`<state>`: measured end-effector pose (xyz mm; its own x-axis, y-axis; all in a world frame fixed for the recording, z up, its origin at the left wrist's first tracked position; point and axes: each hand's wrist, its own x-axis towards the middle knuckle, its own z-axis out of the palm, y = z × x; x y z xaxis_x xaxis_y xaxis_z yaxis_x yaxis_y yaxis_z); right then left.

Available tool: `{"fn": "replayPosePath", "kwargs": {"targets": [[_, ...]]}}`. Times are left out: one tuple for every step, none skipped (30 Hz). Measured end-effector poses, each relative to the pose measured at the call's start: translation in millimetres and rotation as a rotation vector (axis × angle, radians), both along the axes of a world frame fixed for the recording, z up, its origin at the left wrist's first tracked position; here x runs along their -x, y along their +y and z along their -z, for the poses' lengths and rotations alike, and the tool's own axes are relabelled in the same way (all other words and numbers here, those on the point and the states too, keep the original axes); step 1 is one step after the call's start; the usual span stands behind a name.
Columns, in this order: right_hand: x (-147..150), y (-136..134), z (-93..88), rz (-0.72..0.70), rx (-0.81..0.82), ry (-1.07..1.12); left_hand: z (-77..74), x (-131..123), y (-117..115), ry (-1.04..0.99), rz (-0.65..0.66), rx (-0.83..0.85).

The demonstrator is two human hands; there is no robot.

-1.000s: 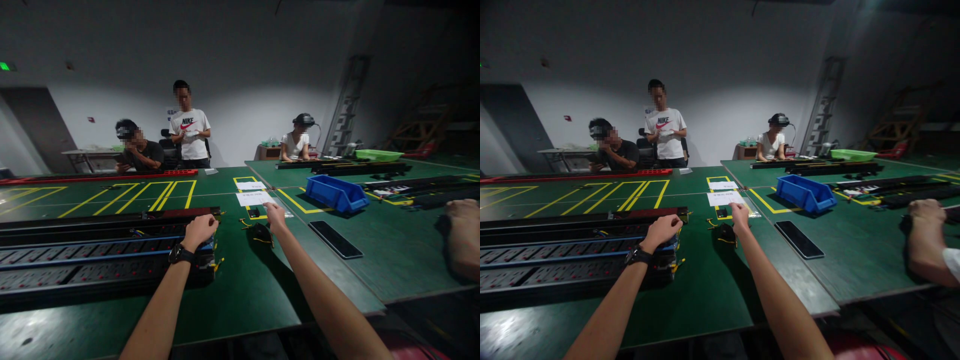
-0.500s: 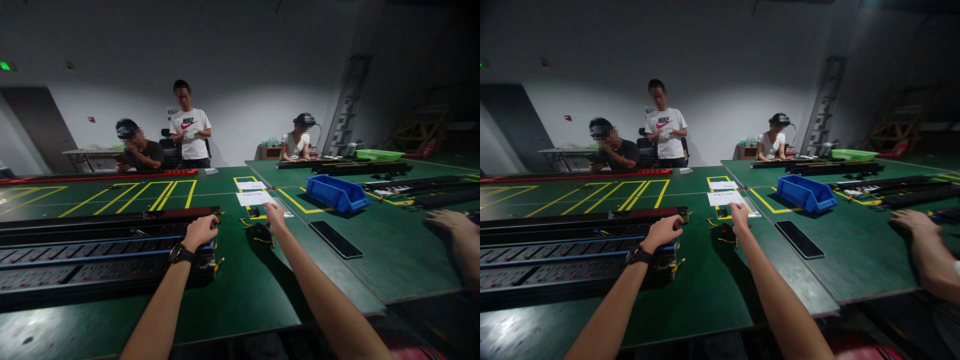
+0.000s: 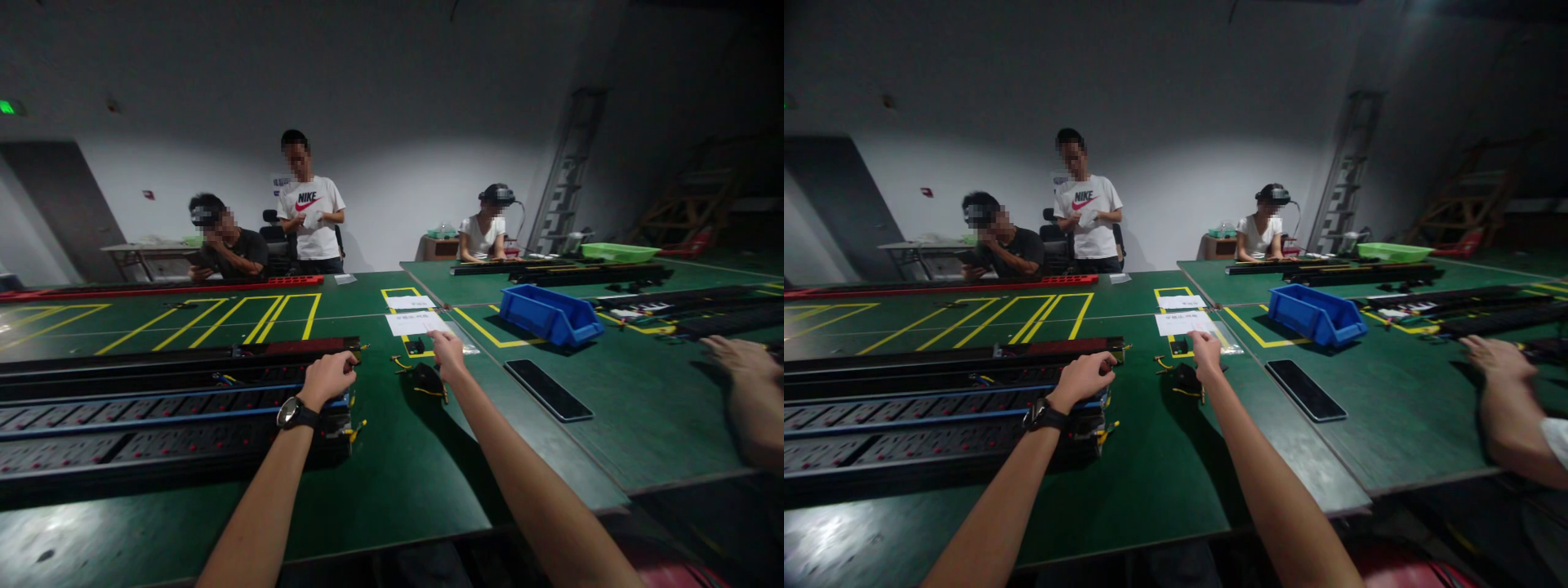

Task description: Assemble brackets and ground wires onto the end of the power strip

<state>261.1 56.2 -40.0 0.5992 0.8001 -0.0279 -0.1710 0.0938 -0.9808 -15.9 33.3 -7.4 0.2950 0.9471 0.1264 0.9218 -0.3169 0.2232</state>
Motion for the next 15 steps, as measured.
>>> {"fn": "replayPosePath", "kwargs": {"targets": [[0.1, 0.0, 0.1, -0.003, 0.001, -0.001, -0.1, -0.1, -0.3, 0.0, 0.0, -0.001], [0.2, 0.0, 0.2, -0.004, 0.001, -0.003, -0.3, -0.2, -0.5, 0.001, 0.001, -0.002], [0.4, 0.0, 0.3, -0.004, 0.001, -0.007, -0.4, -0.3, -0.7, 0.001, 0.002, -0.001], [0.6, -0.1, 0.4, -0.004, 0.001, -0.01, -0.5, -0.5, -0.8, 0.002, 0.003, 0.0], [0.8, -0.1, 0.5, -0.004, 0.002, -0.014, -0.6, -0.7, -0.9, 0.002, 0.004, 0.004], [1.0, -0.2, 0.4, -0.005, 0.003, -0.016, -0.6, -0.8, -0.8, 0.003, 0.004, 0.008], [1.2, -0.2, 0.4, -0.006, 0.005, -0.017, -0.5, -0.9, -0.6, 0.004, 0.004, 0.012], [1.3, -0.2, 0.4, -0.006, 0.005, -0.017, -0.2, -1.0, -0.4, 0.005, 0.004, 0.013], [1.4, -0.1, 0.4, -0.007, 0.006, -0.016, 0.1, -1.0, 0.0, 0.006, 0.002, 0.013], [1.4, 0.0, 0.4, -0.007, 0.007, -0.015, 0.6, -0.9, 0.4, 0.006, 0.002, 0.011], [1.5, 0.1, 0.5, -0.007, 0.007, -0.014, 1.2, -0.7, 0.8, 0.004, 0.001, 0.007], [1.5, 0.3, 0.7, -0.007, 0.005, -0.014, 1.8, -0.5, 1.3, 0.002, -0.001, 0.004], [1.5, 0.5, 1.0, -0.007, 0.003, -0.014, 2.4, -0.3, 1.7, -0.001, -0.004, 0.004], [1.6, 0.7, 1.4, -0.007, 0.0, -0.014, 2.9, -0.1, 2.1, -0.005, -0.009, 0.003], [1.6, 1.0, 1.9, -0.007, -0.003, -0.014, 3.3, 0.1, 2.4, -0.009, -0.011, 0.002]]}}
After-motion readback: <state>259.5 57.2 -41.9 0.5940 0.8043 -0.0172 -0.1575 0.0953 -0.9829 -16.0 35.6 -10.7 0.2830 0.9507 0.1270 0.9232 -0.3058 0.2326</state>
